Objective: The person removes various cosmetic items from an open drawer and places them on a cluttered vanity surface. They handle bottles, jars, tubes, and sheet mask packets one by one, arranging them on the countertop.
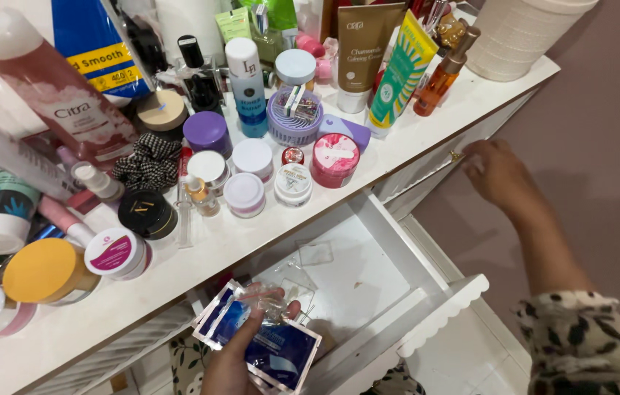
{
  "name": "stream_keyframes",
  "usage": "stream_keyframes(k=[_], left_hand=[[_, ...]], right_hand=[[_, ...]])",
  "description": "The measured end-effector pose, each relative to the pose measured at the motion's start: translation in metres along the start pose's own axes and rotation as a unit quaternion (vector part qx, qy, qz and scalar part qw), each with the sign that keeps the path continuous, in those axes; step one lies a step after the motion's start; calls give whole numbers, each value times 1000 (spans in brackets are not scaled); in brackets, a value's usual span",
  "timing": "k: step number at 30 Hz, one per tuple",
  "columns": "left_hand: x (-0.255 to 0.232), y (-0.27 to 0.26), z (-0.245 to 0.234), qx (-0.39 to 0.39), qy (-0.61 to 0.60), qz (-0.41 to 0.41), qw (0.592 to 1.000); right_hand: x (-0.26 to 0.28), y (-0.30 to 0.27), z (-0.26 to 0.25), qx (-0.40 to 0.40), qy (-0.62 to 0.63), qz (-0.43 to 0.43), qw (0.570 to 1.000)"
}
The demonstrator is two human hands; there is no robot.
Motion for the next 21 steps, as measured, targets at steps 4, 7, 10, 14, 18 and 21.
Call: stream_keyframes(k=[4,7,10,14,18,21], left_hand=[[-6,4,-1,32,33,16,999],[-9,7,0,46,27,24,998],[-8,7,-1,24,26,17,999],[-6,11,6,50,13,13,999],[-2,17,15,71,27,16,997],[6,19,27,82,49,8,995]], right_hand=[[-21,37,45,63,13,-93,994],[-36,51,69,67,-17,-100,993],[-45,60,77,83,-42,-42,995],[-58,54,70,110,-37,41,992],[-75,35,60,106,-33,-2,994],[-94,14,53,123,-7,1,992]])
Point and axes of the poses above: each hand's wrist, its own y-axis towards the middle knuckle, its own z-axis out of the palm, x = y × z, the point moved 6 cm from there along y, towards the middle knuckle, and after that the axes turned 8 degrees about z, right-handed, at the moved point
